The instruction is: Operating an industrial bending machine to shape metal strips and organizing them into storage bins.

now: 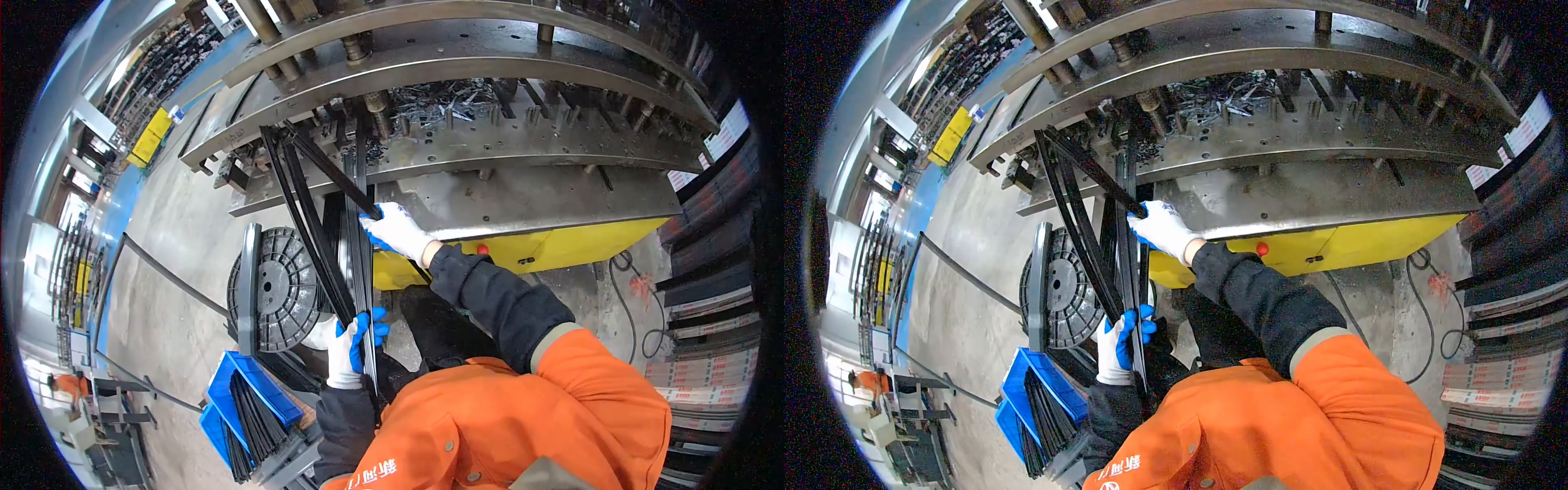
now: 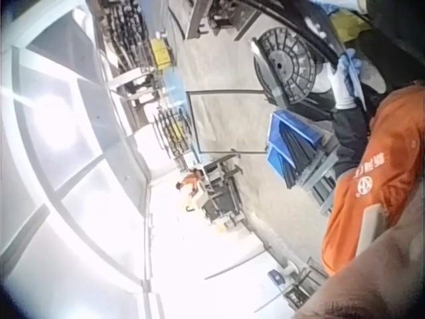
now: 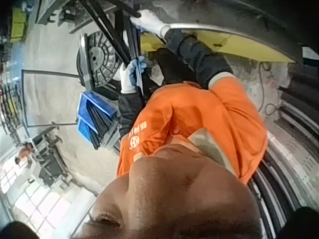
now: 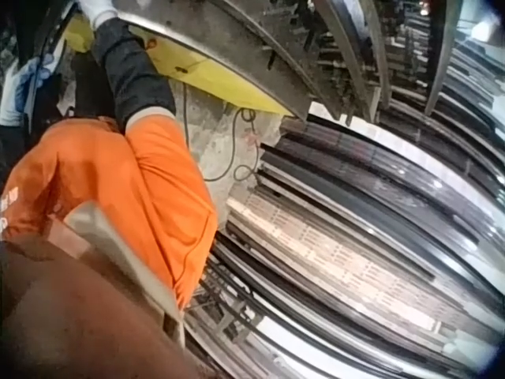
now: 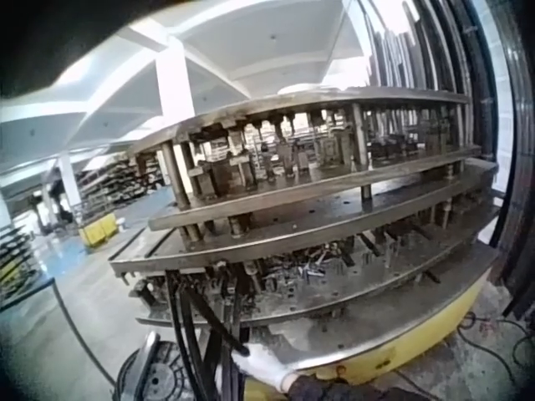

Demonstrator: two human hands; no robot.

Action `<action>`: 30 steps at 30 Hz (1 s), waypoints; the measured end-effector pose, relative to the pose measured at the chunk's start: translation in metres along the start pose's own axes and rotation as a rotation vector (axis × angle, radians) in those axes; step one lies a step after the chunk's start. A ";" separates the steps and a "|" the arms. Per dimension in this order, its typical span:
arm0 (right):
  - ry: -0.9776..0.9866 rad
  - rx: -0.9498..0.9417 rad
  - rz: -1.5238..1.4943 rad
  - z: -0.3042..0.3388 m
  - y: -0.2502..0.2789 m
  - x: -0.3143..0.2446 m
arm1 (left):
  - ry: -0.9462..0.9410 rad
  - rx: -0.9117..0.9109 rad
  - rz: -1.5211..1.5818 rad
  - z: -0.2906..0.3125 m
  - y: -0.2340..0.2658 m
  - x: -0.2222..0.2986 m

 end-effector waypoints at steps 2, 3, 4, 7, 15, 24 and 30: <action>0.006 0.001 -0.001 -0.001 0.000 0.001 | -0.009 -0.001 -0.008 0.001 -0.002 0.001; 0.012 0.000 0.021 -0.002 -0.002 0.002 | -0.012 -0.004 -0.017 0.002 -0.001 0.001; 0.018 0.000 0.042 -0.002 -0.003 0.003 | -0.014 -0.007 -0.025 0.003 -0.001 0.001; 0.027 -0.002 0.082 -0.003 -0.005 0.003 | -0.016 -0.011 -0.045 0.005 -0.001 0.001; -0.020 -0.017 -0.143 -0.001 -0.002 0.002 | 0.035 0.042 0.045 0.001 -0.009 -0.007; -0.041 0.035 -0.103 -0.021 -0.003 -0.012 | -0.010 0.067 0.043 0.013 -0.020 0.024; -0.066 0.006 -0.214 -0.030 0.006 -0.021 | -0.176 0.105 0.063 0.032 -0.003 0.044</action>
Point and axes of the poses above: each hand's wrist, its own z-axis away from the middle knuckle, its own y-axis out of the back of the hand, x = y × z, the point moved 3 cm from there along -z, towards the middle knuckle, and after that the axes turned 11 degrees about z, right-handed, at the moved point
